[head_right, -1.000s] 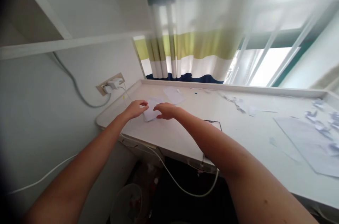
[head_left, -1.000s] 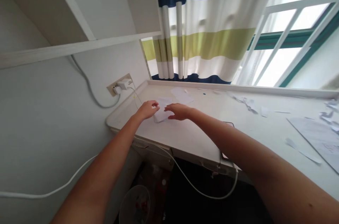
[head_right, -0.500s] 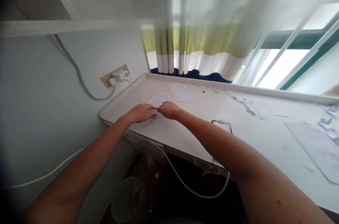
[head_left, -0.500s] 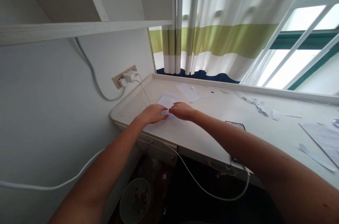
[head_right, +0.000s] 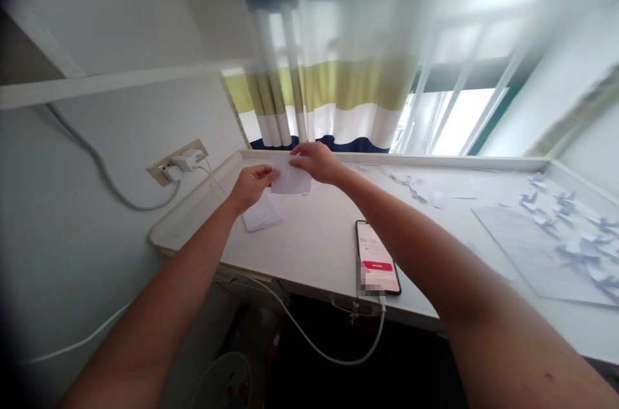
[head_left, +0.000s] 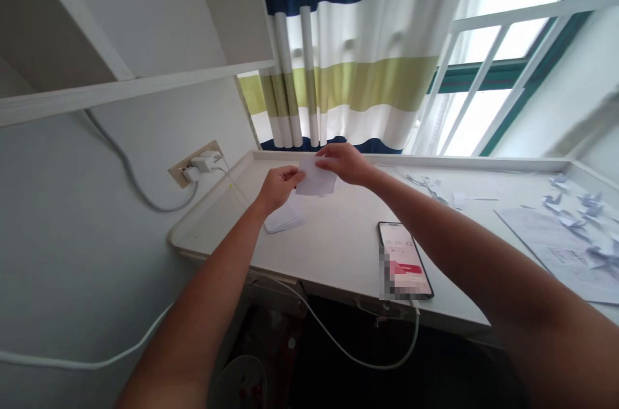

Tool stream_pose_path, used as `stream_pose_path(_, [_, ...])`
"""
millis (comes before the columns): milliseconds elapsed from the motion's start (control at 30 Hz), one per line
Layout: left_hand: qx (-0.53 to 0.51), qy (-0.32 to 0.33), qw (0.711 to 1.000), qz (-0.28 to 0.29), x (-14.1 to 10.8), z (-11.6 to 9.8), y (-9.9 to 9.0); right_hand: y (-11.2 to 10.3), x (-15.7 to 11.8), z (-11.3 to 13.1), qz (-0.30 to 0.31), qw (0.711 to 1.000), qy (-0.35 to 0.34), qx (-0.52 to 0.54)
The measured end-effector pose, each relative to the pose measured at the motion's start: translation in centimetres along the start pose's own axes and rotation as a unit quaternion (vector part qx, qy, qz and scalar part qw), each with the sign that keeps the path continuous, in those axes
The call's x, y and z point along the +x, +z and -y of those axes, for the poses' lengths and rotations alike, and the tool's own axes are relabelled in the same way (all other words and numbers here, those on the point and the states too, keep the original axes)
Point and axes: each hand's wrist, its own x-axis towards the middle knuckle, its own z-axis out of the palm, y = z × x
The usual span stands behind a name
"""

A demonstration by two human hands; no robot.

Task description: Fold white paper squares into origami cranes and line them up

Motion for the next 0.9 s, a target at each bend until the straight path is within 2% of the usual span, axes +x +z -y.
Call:
stream_pose_path(100, [-0.085, -0.017, 0.996, -0.034, 2.6, -0.9, 6.7, -5.1, -2.9, -2.4, -0.084, 0.987, 0.087, 0.106])
stream_pose_path(200, [-0.153, -0.043, 0.987, -0.021, 4.1, -1.1, 13.4, -9.1, -7.3, -5.4, -0.130, 0.962, 0.157, 0.184])
stream_pose_path(300, [-0.190, -0.078, 0.978, 0.030, 4.8, -0.3, 18.8, -11.5, -11.6, -8.4, -0.162, 0.953, 0.173, 0.187])
stream_pose_path(367, [-0.180, -0.083, 0.978, 0.060, 5.0, 0.7, 21.3, -12.3, -13.8, -10.2, -0.192, 0.944, 0.196, 0.184])
stream_pose_path(467, [-0.164, -0.098, 0.979, 0.074, 5.1, 2.6, 23.5, -12.4, -16.0, -12.5, -0.187, 0.934, 0.230, 0.199])
stream_pose_path(567, [-0.158, -0.124, 0.976, 0.084, 5.1, 4.2, 24.5, -11.9, -17.5, -14.1, -0.201, 0.923, 0.241, 0.224])
stream_pose_path(733, [-0.237, -0.166, 0.956, 0.052, 4.3, 5.5, 25.3, -11.2, -18.9, -15.4, -0.201, 0.890, 0.266, 0.311])
stream_pose_path(900, [-0.220, -0.147, 0.959, 0.097, 3.6, 5.8, 24.9, -11.0, -19.2, -16.0, -0.195, 0.895, 0.258, 0.308])
